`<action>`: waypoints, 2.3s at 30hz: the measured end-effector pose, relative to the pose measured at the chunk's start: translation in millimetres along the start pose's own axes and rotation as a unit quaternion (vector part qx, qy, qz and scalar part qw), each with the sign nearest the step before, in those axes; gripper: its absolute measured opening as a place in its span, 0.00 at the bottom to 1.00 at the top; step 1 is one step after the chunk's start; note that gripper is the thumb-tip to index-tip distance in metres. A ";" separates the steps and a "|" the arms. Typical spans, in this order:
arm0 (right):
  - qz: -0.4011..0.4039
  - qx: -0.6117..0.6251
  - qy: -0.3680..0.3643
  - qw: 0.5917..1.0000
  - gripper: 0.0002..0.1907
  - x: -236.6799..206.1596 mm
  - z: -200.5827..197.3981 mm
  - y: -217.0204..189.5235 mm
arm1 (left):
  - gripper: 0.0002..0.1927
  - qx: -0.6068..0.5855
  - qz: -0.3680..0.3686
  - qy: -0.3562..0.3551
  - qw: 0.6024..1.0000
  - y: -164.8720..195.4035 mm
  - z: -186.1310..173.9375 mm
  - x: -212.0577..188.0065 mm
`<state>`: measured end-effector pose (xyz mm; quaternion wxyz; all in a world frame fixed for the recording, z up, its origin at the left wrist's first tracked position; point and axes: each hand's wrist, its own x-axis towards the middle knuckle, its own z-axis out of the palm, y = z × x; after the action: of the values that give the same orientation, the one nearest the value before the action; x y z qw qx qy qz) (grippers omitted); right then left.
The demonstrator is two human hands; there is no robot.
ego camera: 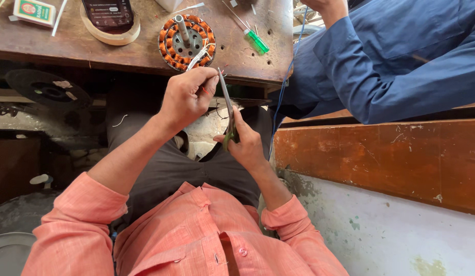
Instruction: The person sits on the floor and works on a circular copper-wound stator. They use scissors to cut wires, a screwdriver to adjust the component, and their hands to twist and arrange the windings. The person repeatedly cuts and manipulates the wires throughout the clip.
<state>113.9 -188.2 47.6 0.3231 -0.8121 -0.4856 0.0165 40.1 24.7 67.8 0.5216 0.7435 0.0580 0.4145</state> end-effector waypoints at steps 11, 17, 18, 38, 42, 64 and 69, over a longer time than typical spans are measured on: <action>-0.062 -0.033 0.021 0.997 0.46 -6.5 -11.5 -18.9 | 0.07 0.109 0.058 0.021 0.992 -6.3 6.7 3.5; 0.023 0.044 0.001 0.999 0.45 -11.3 -7.1 -5.0 | 0.09 0.079 0.106 -0.020 0.991 -1.7 -1.2 0.6; 0.036 0.061 -0.009 0.997 0.46 -12.3 -7.4 -2.5 | 0.09 0.076 0.115 -0.025 0.990 -1.3 -2.2 0.6; -0.024 -0.008 0.002 1.000 0.47 -2.3 -3.4 7.4 | 0.05 0.056 0.063 0.003 0.996 -2.8 5.1 0.5; -0.006 0.072 -0.009 0.997 0.49 5.3 -6.0 4.6 | 0.05 0.047 0.065 0.017 0.997 -0.6 3.4 0.1; 0.055 -0.205 -0.083 0.974 0.26 151.5 -20.3 47.4 | 0.04 0.148 0.038 -0.021 0.988 13.4 0.9 -20.6; -0.041 0.123 -0.106 0.986 0.16 134.9 -39.2 8.6 | 0.06 0.157 0.046 -0.036 0.986 15.0 -1.2 -19.2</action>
<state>205.2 -103.1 112.7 0.3676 -0.7391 -0.5444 0.1490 21.7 8.9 69.6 0.3800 0.8327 0.0691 0.3968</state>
